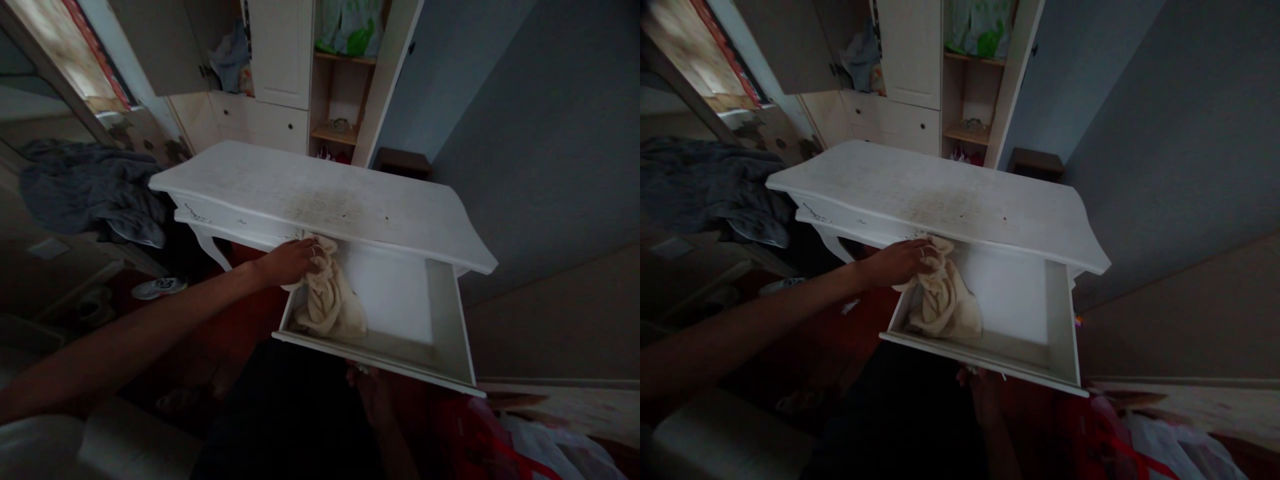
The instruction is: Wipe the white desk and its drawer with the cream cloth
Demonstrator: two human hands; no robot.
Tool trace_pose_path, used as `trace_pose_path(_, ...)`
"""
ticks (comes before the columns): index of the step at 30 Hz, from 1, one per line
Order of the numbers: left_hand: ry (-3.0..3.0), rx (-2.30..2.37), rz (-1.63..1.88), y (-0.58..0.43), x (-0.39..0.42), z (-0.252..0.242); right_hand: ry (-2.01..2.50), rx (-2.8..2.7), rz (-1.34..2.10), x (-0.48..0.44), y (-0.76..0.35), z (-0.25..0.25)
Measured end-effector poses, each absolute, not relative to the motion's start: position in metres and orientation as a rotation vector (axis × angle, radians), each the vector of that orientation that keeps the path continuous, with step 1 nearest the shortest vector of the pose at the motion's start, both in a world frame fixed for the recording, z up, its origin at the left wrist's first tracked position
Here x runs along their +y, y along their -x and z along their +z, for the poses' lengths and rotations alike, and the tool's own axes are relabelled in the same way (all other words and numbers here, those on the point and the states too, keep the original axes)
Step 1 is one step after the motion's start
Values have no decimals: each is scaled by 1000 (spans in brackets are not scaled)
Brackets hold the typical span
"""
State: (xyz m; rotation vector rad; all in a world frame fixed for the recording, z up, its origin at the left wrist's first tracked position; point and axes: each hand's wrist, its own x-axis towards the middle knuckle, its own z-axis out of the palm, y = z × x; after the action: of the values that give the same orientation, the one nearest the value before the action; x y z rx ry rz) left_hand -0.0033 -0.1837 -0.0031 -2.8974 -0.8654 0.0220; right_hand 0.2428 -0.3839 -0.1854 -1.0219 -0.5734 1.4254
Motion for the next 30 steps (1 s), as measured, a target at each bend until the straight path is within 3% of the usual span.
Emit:
trace_pose_path(16, 2631, -961, 558, -67, -176, -6, 1015, -508, 1417, -384, -240, -188)
trace_pose_path(30, 2899, -917, 652, -79, -189, -43, 1058, -607, 1454, -386, -242, -193)
